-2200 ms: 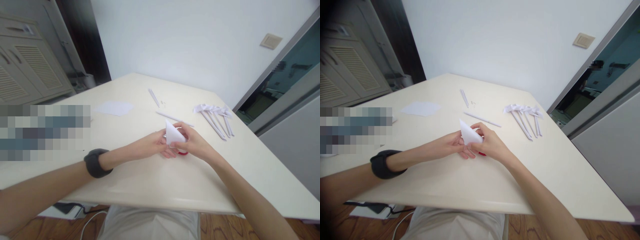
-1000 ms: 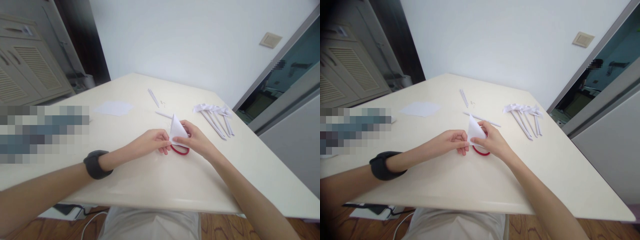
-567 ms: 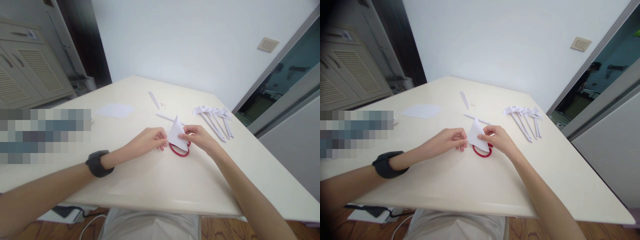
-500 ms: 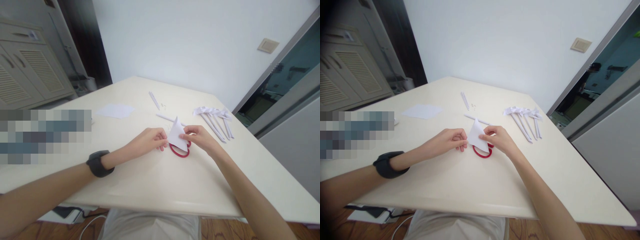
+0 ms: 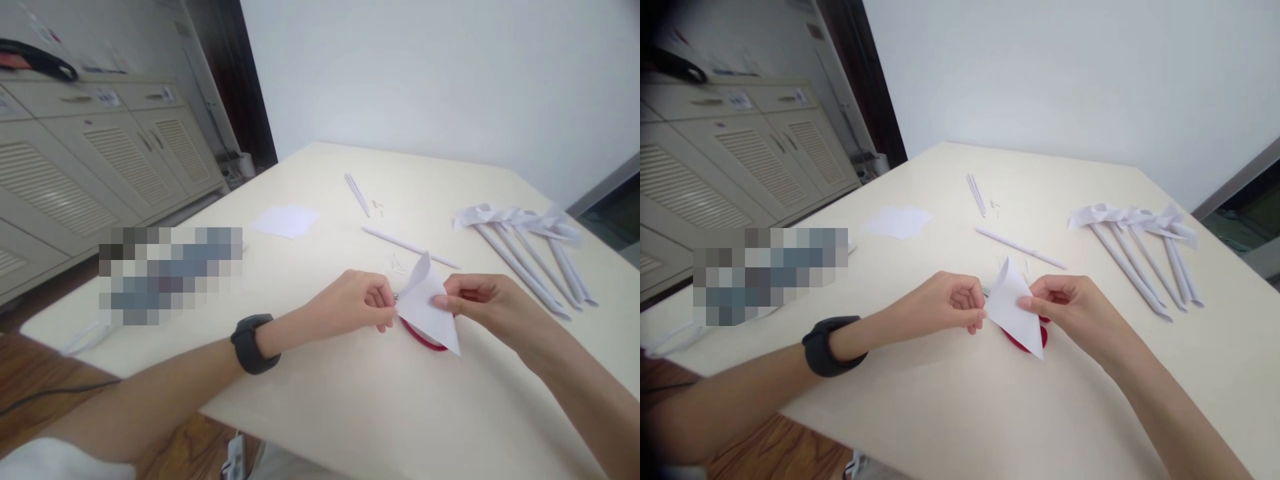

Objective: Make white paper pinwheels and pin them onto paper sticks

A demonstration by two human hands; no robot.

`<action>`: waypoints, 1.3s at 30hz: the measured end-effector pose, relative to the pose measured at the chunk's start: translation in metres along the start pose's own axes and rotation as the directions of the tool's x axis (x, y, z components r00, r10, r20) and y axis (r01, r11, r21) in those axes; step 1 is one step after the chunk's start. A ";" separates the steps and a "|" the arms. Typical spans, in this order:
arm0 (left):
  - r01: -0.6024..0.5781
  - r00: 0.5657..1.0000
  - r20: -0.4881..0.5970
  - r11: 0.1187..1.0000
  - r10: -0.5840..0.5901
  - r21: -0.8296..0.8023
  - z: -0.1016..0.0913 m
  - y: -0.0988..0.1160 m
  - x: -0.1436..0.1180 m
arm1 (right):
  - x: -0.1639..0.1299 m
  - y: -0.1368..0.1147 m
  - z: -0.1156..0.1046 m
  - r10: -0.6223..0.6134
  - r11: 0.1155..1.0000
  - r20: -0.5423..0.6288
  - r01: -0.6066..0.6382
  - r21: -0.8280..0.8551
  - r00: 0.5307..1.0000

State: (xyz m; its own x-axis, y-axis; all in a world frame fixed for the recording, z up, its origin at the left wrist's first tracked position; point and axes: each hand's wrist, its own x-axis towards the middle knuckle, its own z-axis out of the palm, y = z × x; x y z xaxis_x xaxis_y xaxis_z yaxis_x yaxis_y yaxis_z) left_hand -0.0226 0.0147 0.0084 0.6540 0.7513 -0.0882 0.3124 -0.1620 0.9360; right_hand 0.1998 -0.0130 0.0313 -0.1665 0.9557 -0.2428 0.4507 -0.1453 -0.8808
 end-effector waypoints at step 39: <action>0.101 0.995 0.029 0.969 -0.097 -0.224 -0.013 -0.025 0.016 | 0.008 0.017 0.020 -0.285 0.920 -0.225 0.200 -0.336 0.932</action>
State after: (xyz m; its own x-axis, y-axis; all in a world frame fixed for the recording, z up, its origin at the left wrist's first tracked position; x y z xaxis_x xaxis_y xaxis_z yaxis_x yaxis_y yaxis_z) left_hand -0.0288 0.0388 -0.0119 0.6405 0.7444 -0.1888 0.2150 0.0622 0.9746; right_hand 0.1882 -0.0133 0.0065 -0.0858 0.9895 0.1162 0.6765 0.1435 -0.7223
